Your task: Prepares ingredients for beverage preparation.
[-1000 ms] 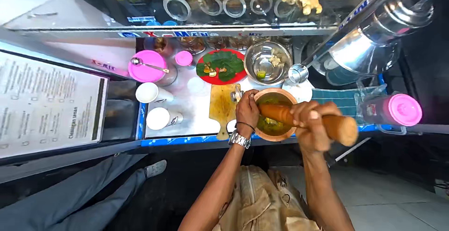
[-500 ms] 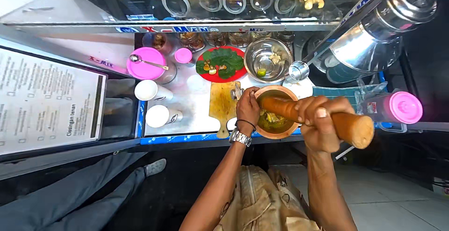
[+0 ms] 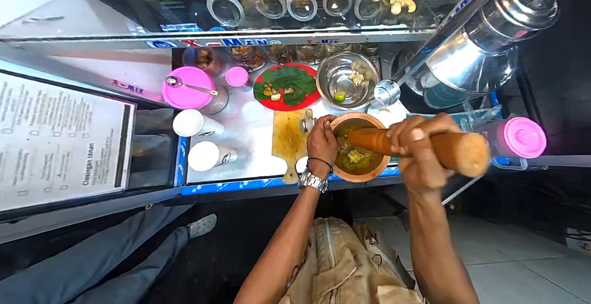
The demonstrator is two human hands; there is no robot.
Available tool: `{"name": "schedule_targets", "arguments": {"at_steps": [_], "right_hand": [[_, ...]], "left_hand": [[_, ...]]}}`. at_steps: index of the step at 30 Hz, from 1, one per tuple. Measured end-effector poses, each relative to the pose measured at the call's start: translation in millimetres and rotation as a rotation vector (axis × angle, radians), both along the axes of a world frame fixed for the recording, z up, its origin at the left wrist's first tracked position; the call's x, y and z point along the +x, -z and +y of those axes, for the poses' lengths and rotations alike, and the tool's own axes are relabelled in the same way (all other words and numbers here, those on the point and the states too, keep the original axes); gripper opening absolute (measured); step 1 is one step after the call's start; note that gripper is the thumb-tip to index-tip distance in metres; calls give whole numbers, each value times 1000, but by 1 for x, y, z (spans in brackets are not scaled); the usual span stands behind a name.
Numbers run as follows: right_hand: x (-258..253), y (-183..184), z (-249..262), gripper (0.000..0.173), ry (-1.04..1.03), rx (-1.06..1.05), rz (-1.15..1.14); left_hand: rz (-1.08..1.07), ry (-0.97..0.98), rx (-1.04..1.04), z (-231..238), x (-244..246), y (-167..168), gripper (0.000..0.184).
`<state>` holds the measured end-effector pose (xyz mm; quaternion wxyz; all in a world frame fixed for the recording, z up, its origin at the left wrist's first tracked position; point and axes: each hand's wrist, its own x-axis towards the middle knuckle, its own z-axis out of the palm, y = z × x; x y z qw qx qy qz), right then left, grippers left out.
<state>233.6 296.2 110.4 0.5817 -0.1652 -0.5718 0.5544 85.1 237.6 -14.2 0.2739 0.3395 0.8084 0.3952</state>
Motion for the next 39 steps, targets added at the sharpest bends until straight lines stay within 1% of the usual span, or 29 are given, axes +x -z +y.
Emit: {"name": "schedule_targets", "arguments": {"at_steps": [2, 3, 4, 6, 7, 8, 10, 12, 16, 17, 18, 20, 21, 23, 24, 25, 28, 30, 32, 34, 35, 37, 38, 39], "right_hand": [[6, -26, -3, 12, -3, 45, -34], [6, -26, -5, 12, 19, 43, -68], [3, -14, -7, 12, 68, 21, -131], [-12, 39, -11, 11, 188, -65, -332], [-20, 58, -11, 9, 201, -117, -412], [-27, 65, -9, 8, 186, -148, -462], [-31, 61, -9, 6, 155, -189, -525], [-27, 53, -2, 6, 135, -187, -522], [-15, 26, -5, 8, 113, -106, -351], [-14, 28, -8, 9, 117, -105, -320], [-16, 38, -11, 10, 149, -109, -329], [-25, 64, -15, 9, 207, -146, -419], [-29, 66, -14, 8, 196, -170, -458], [-27, 55, -14, 6, 166, -195, -508], [-25, 48, -12, 6, 160, -180, -497], [-21, 41, -11, 4, 161, -146, -441], [-6, 27, -20, 12, 130, -75, -242], [-4, 25, -24, 13, 93, -37, -272], [-5, 31, -29, 10, 67, -110, -334], [-2, 33, -31, 11, 108, -144, -244], [0, 26, -31, 11, 113, -101, -151], [-2, -6, -33, 14, 32, 84, -13], [-8, -22, -34, 18, -2, 182, -23], [-18, -35, -33, 21, -14, 270, -102]], "left_hand": [[2, -3, 11, -1, -1, 0, 31], [4, -1, 13, -1, -1, 0, 31], [7, 5, 13, -1, -1, 0, 32], [12, 15, 14, -1, 1, 0, 32], [17, 24, 18, -2, 2, -1, 32], [26, 27, 25, -2, 1, -1, 33], [27, 36, 19, -3, 1, -2, 32], [14, 29, 15, 0, 0, -6, 32], [39, 31, -14, -2, 0, -6, 33], [45, 30, -14, -2, 1, -5, 33], [47, 29, -15, -1, 1, -4, 33], [39, 23, -4, -1, 2, -2, 34], [38, 15, 11, -2, 3, -2, 33], [32, 24, 18, -4, 2, -3, 34], [21, 16, 34, -2, 0, -3, 35], [-1, 1, 54, -1, -2, -4, 36], [-78, -41, 109, -10, -3, -4, 38], [-121, -70, 180, -14, -8, -9, 39], [-155, -102, 233, -25, -15, -16, 40], [-170, -95, 269, -42, -27, -21, 43], [-159, -82, 289, -52, -36, -22, 45], [-88, -57, 315, -77, -49, -21, 45], [-46, -44, 316, -90, -54, -20, 45], [-4, -21, 314, -102, -57, -19, 44]]}}
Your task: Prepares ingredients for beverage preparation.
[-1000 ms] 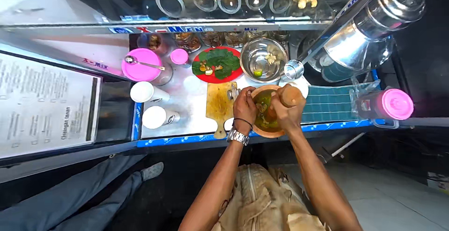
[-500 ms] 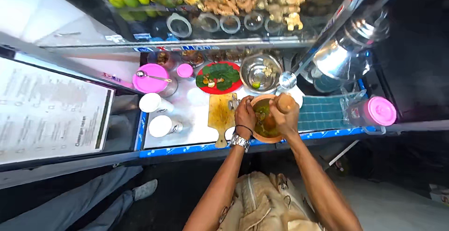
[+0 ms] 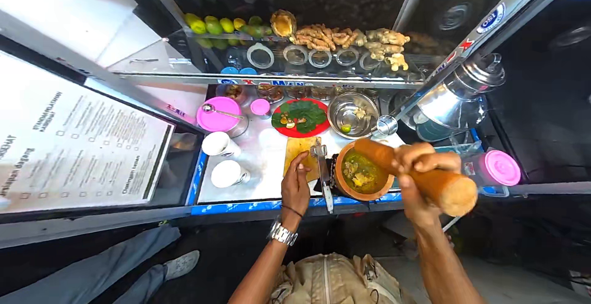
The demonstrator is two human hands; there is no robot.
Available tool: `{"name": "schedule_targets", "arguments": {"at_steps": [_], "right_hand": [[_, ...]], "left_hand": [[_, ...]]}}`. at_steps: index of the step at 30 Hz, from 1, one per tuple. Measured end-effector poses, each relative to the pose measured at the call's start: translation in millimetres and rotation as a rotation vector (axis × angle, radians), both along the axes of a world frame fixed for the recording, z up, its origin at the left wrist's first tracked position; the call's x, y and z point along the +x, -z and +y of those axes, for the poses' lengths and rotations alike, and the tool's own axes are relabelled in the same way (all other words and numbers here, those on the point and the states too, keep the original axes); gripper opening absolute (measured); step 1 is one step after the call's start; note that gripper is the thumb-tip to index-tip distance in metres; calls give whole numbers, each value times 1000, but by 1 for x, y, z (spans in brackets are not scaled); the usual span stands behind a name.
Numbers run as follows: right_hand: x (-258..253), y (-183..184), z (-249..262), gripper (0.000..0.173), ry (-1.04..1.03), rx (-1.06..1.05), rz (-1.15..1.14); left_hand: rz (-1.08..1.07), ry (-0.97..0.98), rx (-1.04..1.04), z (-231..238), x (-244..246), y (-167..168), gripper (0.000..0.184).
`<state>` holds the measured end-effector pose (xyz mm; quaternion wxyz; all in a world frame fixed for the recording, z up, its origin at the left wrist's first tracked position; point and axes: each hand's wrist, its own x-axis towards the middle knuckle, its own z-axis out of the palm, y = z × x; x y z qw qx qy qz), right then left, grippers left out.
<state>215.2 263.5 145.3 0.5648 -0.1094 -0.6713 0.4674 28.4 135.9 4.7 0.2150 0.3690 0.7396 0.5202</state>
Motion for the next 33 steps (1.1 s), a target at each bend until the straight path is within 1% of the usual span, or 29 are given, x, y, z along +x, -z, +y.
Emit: {"name": "schedule_targets", "arguments": {"at_steps": [2, 4, 5, 6, 7, 8, 9, 10, 12, 13, 14, 15, 16, 17, 18, 20, 21, 22, 23, 24, 25, 26, 28, 29, 31, 33], "right_hand": [[-31, -5, 17, 26, -22, 167, -300], [-73, 14, 50, 33, -109, 309, -692], [-93, 35, 68, 36, -168, 352, -879], [-108, 68, 88, 38, -215, 418, -998], [-116, 115, 107, 39, -220, 522, -1020], [-119, 169, 125, 40, -182, 636, -997], [-122, 201, 137, 44, -173, 688, -1071], [-124, 219, 144, 50, -183, 706, -1171], [-123, 242, 152, 54, -204, 725, -1299], [-122, 245, 153, 52, -219, 724, -1323], [-125, 236, 150, 48, -251, 702, -1361], [-130, 219, 147, 42, -313, 675, -1454], [-139, 194, 142, 37, -398, 622, -1579], [-145, 176, 137, 34, -428, 589, -1636], [-147, 162, 129, 33, -398, 573, -1638], [-150, 128, 96, 34, -261, 526, -1529], [-151, 106, 70, 34, -230, 429, -1455], [-151, 85, 42, 30, -249, 268, -1396], [-149, 69, 12, 25, -316, 56, -1374], [-145, 62, -17, 30, -411, -188, -1352], [-140, 62, -42, 39, -499, -439, -1303], [-136, 65, -63, 44, -560, -685, -1237], [-129, 77, -95, 42, -564, -1121, -1082], [-127, 84, -106, 38, -521, -1286, -1007], [-124, 95, -120, 30, -432, -1520, -868], [-119, 104, -133, 28, -332, -1607, -749]], "left_hand": [[80, 66, 15, -20, -1, 3, 41], [155, 104, 36, -38, 2, 7, 40], [185, 107, 40, -46, 4, 9, 40], [204, 111, 42, -55, 4, 11, 40], [217, 117, 43, -65, 4, 12, 39], [226, 129, 39, -75, 2, 13, 39], [244, 134, 49, -85, 0, 14, 39], [267, 133, 74, -95, -2, 16, 37], [314, 113, 140, -111, -7, 18, 34], [327, 110, 163, -117, -9, 18, 34], [337, 112, 180, -122, -12, 18, 35], [338, 121, 192, -124, -15, 19, 35], [337, 131, 204, -125, -17, 20, 36], [335, 143, 209, -125, -20, 21, 36], [335, 158, 211, -125, -22, 21, 36], [338, 192, 223, -124, -28, 21, 36], [340, 204, 232, -123, -31, 21, 36], [342, 213, 241, -121, -33, 21, 36], [346, 221, 249, -119, -35, 21, 36], [353, 239, 254, -118, -37, 21, 36], [367, 264, 259, -117, -38, 21, 36], [384, 291, 267, -116, -39, 20, 35], [403, 369, 270, -116, -40, 21, 31], [408, 416, 262, -118, -40, 22, 29], [430, 502, 228, -123, -40, 23, 33], [447, 541, 192, -130, -43, 27, 37]]}}
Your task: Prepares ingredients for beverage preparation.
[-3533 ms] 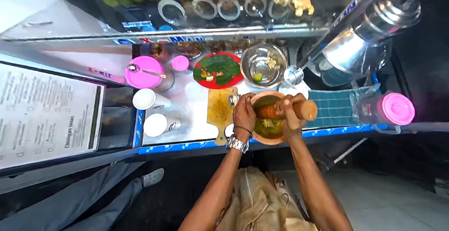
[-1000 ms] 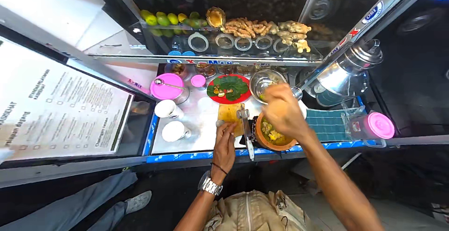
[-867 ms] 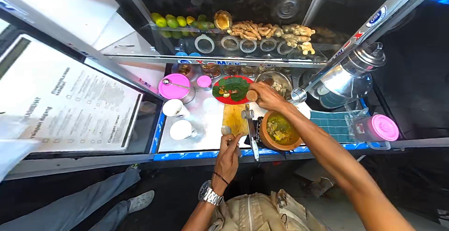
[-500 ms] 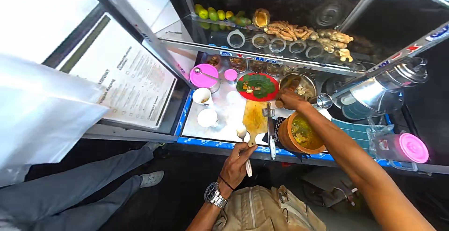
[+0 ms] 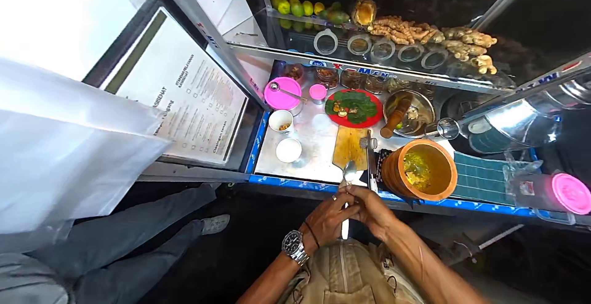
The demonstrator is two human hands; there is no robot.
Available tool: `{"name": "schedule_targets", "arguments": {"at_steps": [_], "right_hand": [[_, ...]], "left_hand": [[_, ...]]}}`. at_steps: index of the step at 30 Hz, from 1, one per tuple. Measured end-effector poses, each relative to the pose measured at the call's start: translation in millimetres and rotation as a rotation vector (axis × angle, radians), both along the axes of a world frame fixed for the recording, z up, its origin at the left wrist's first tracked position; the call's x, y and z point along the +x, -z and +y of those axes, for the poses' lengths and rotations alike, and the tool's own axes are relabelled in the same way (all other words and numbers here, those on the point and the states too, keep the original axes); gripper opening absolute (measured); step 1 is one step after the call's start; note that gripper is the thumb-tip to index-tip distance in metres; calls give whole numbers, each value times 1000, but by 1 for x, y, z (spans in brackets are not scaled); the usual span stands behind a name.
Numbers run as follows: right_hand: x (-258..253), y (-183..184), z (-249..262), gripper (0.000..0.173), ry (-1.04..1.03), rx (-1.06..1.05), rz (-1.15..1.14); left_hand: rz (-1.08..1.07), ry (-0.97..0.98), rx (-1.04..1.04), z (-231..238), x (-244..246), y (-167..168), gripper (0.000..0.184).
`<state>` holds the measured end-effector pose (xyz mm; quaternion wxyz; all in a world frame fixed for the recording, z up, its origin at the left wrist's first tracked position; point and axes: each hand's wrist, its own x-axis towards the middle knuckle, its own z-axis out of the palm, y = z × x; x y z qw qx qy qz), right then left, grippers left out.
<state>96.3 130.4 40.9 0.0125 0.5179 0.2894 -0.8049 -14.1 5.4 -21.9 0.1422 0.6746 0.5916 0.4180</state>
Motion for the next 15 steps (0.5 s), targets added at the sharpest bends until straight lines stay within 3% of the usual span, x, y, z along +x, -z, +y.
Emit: {"name": "schedule_targets", "arguments": {"at_steps": [2, 4, 7, 8, 10, 12, 15], "right_hand": [[11, -1, -6, 30, 110, 88, 13], [29, -14, -1, 32, 187, 218, 22], [71, -38, 20, 34, 201, 559, -64], [88, -44, 33, 34, 152, 716, -164], [122, -56, 66, 36, -117, 1006, -443], [141, -69, 95, 41, -467, 1150, -705], [139, -74, 120, 35, -895, 1155, -961]], "left_hand": [[38, -213, -11, -12, -5, 6, 33], [13, -647, -17, -21, -23, 20, 39], [-260, -1078, -152, -16, -74, 48, 115], [-335, -1131, -192, -12, -87, 63, 130], [-428, -1124, -224, -4, -104, 91, 141], [-455, -1040, -197, 5, -113, 105, 137], [-491, -993, -225, 16, -119, 111, 126]]}}
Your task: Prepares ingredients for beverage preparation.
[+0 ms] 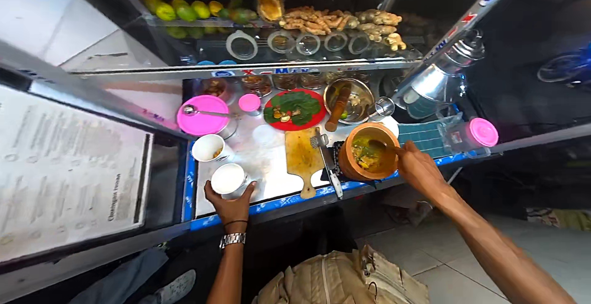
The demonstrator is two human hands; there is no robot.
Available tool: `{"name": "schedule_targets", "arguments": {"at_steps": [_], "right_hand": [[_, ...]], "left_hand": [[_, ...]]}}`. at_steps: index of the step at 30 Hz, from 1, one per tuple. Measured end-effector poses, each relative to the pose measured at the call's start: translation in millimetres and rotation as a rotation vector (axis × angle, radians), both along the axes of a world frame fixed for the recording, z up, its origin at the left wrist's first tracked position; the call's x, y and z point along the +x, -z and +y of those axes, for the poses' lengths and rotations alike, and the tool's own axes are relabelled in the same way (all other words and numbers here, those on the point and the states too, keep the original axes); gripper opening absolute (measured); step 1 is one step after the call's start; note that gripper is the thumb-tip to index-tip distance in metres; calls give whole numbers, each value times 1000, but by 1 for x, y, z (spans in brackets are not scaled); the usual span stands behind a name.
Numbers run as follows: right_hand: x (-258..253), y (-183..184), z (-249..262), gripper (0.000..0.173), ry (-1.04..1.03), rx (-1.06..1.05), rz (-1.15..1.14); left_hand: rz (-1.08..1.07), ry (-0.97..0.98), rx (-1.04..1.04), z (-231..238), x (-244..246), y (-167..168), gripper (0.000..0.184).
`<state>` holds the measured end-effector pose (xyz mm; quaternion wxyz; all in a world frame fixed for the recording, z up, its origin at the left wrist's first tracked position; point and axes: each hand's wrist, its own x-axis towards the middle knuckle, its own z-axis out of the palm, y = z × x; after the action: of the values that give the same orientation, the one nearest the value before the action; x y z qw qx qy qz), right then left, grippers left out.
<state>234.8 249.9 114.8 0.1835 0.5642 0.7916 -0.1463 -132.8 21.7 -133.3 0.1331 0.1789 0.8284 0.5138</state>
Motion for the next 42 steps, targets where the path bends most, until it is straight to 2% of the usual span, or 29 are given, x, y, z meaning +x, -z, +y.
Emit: {"name": "schedule_targets", "arguments": {"at_steps": [3, 8, 16, 24, 42], "right_hand": [[-15, 11, 5, 24, -97, -14, -152], [-29, 28, 7, 28, -181, -135, -202], [-24, 26, 11, 25, -296, -307, -164], [-2, 33, 44, 24, -365, -377, -19], [-3, 40, 69, 20, -518, -357, -33]], "left_hand": [[-46, -18, -109, 7, -2, -1, 115], [-3, -6, -134, 10, 13, -11, 108], [94, 441, -103, 20, 100, -56, 93], [139, 648, -113, 43, 151, -80, 86], [101, 682, -137, 54, 183, -89, 85]]}}
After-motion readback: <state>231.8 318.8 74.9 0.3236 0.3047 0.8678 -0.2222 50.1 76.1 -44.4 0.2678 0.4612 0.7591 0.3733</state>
